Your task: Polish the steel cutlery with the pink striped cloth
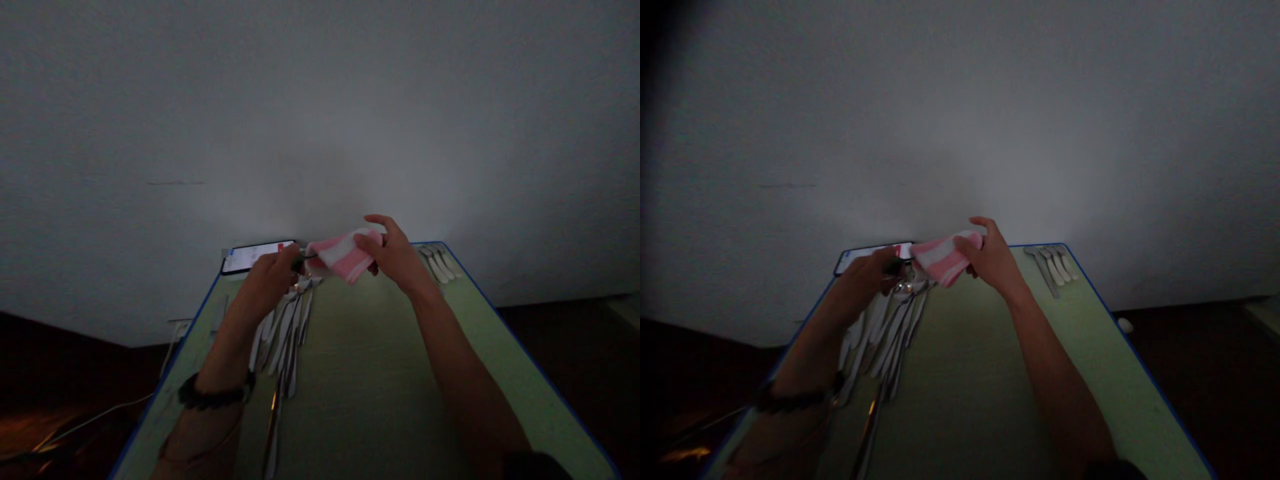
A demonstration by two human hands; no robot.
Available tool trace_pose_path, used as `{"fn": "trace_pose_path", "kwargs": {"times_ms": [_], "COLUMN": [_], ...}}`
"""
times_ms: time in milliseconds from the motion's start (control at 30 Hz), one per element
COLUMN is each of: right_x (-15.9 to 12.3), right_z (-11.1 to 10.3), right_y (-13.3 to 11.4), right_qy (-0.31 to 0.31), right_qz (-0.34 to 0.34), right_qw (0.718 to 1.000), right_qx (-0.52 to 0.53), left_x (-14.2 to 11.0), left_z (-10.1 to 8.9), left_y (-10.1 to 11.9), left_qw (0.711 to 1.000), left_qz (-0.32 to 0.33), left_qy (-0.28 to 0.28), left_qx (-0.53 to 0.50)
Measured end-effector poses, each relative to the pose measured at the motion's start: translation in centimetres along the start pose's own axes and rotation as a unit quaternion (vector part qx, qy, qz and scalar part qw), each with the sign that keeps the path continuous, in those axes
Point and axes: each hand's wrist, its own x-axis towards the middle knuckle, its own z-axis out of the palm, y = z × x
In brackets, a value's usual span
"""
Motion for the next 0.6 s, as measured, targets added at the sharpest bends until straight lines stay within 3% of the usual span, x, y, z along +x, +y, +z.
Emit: {"fn": "trace_pose_path", "kwargs": {"times_ms": [133,233,400,500,600], "right_x": [0.1,0.0,-0.3,-0.9,-1.5], "right_z": [0.9,1.2,1.6,1.6,1.8], "right_y": [-0.8,-1.3,-1.3,-1.3,-1.4], "right_qy": [0.07,0.079,0.018,-0.056,-0.125], "right_qz": [-0.031,-0.059,-0.064,-0.05,-0.063], "right_qw": [0.994,0.992,0.991,0.99,0.988], "right_qx": [0.075,0.084,0.113,0.119,0.06], "left_x": [0.3,0.4,0.0,0.0,0.1], "left_z": [0.5,0.8,1.0,0.8,0.6], "left_y": [-0.9,-1.1,-0.5,0.0,0.0], "left_qw": [0.998,0.998,0.998,0.993,0.987], "left_qz": [-0.009,-0.013,-0.003,-0.038,-0.063], "left_qy": [-0.041,-0.057,-0.047,-0.001,0.058], "left_qx": [0.048,0.021,-0.049,-0.112,-0.139]}}
